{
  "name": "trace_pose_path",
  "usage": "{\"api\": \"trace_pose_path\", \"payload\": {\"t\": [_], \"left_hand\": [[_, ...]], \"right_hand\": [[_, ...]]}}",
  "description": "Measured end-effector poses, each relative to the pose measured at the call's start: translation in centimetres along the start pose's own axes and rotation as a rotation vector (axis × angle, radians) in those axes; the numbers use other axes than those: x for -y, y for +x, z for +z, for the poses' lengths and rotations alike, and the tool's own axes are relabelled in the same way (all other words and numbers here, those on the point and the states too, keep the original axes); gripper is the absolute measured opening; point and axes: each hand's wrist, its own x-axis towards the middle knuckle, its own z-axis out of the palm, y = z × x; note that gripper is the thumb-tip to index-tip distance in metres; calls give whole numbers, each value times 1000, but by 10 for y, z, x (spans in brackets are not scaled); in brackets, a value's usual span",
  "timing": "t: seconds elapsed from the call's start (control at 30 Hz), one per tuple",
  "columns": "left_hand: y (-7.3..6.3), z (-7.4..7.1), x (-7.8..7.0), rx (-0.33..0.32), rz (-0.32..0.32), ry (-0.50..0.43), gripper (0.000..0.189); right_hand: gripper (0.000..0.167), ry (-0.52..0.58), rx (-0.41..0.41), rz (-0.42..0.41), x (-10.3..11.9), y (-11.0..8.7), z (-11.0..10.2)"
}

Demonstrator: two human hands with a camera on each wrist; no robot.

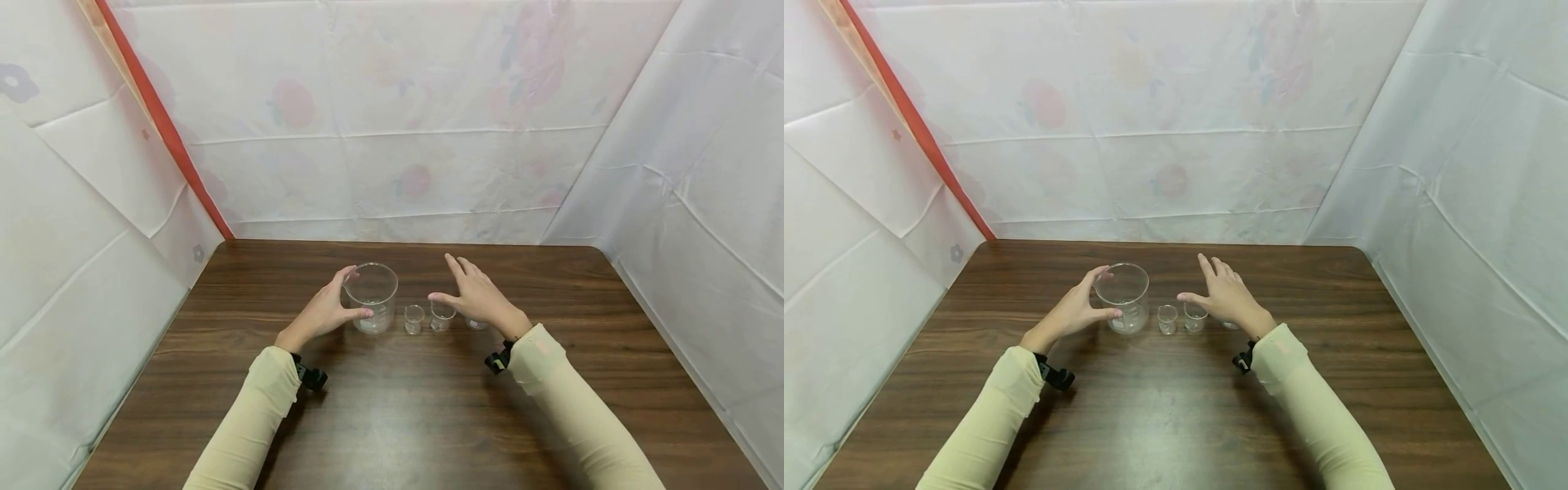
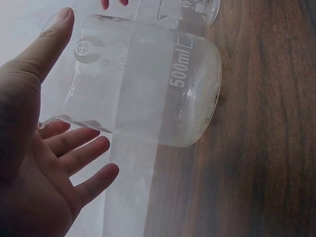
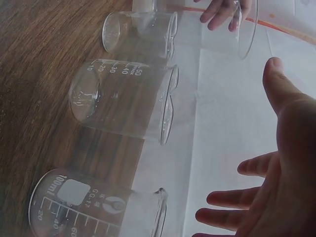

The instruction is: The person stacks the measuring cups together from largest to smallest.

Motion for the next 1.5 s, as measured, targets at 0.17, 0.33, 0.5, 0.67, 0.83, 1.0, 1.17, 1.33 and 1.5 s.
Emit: {"api": "trace_pose_path", "payload": {"t": [0.17,0.33,0.5,0.67,0.83,1.0,1.17,1.33,1.5], "left_hand": [[0,1,2,-3,5,-23,104],[1,1,2,-10,11,-39,104],[1,1,2,-14,21,-54,103],[1,2,3,-20,32,-72,103],[1,2,4,-26,40,-86,101],[1,3,4,-25,43,-100,100],[1,3,4,-22,35,-106,99],[0,3,3,-21,39,-108,99],[-1,2,1,-15,37,-107,98]], "right_hand": [[100,-4,1,-28,3,4,1],[101,5,7,-56,6,8,3],[103,15,10,-79,12,11,5],[102,22,8,-81,18,14,6],[103,30,9,-84,24,17,6],[106,33,19,-91,29,19,7],[106,40,30,-102,34,22,10],[107,59,56,-118,40,24,12],[110,70,58,-156,44,28,13]]}}
